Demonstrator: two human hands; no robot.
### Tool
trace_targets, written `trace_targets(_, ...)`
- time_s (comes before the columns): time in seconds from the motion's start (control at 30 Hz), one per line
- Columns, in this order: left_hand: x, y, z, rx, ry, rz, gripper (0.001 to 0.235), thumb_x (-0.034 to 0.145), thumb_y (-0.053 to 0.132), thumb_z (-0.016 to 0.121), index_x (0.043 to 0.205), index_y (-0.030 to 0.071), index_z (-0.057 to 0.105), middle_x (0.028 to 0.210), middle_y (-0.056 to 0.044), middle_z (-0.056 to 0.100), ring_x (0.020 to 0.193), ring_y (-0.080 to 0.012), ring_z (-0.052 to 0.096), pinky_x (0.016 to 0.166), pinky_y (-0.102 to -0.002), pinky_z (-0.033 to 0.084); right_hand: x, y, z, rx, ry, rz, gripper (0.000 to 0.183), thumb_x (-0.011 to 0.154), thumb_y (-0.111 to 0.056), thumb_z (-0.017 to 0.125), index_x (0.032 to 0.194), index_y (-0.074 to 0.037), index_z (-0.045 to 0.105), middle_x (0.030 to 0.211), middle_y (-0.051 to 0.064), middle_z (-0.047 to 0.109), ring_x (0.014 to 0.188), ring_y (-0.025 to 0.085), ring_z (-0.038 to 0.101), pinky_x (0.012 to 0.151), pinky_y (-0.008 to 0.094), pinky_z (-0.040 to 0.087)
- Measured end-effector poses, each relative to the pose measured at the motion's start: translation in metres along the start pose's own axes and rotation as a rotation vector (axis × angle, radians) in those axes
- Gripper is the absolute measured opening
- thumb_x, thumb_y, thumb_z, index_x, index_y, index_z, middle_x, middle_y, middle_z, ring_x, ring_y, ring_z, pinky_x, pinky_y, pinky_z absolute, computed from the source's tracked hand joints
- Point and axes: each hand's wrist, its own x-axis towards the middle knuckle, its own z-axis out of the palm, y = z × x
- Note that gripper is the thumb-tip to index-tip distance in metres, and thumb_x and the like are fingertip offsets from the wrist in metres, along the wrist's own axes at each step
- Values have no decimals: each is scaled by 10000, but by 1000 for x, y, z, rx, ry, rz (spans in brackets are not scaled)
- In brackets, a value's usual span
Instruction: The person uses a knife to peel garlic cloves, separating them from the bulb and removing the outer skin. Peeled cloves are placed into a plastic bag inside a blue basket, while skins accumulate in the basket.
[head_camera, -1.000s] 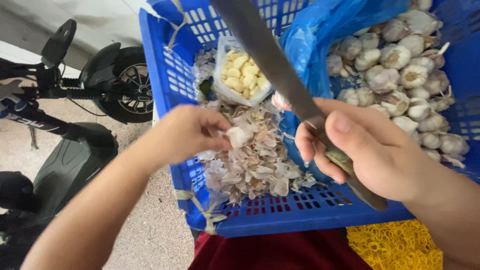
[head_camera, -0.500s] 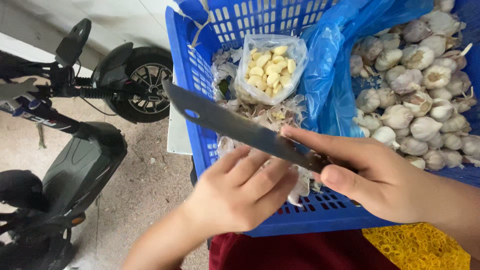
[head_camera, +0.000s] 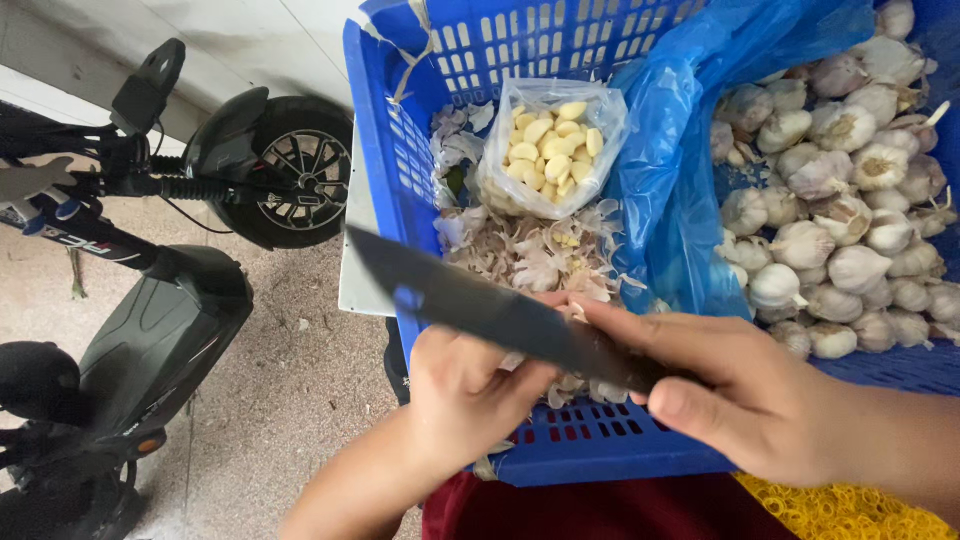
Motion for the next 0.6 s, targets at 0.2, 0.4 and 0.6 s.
trace_targets(0.2, -10, -10, 9, -263, 13, -125, 282, 842, 7, 813, 1106, 37, 720, 1060, -85, 771, 964, -187, 787, 858, -300, 625, 2, 4, 4, -110, 109, -194, 650, 1104, -459, 424, 1549, 14, 393, 1152, 61, 682, 914, 124, 656, 793, 280, 531)
trace_targets(0.4, -4, -28, 13, -1299, -36, -509, 230, 1025, -34, 682, 1249, -53, 630, 1236, -180, 705, 1125, -229, 728, 1029, -358, 607, -2, 13, 7, 351, 138, 58, 753, 1075, -463, 491, 1653, -7, 333, 989, 68, 639, 680, 110, 526, 561, 259, 493)
trace_targets(0.6, 1, -37, 8, -1334, -113, -491, 295, 1005, -19, 616, 1300, -19, 615, 1352, -159, 675, 1167, -194, 695, 1038, -318, 582, 3, 10, 3, -19, 168, -51, 720, 1076, -466, 480, 1616, 3, 402, 878, -12, 627, 705, 53, 520, 597, 199, 486)
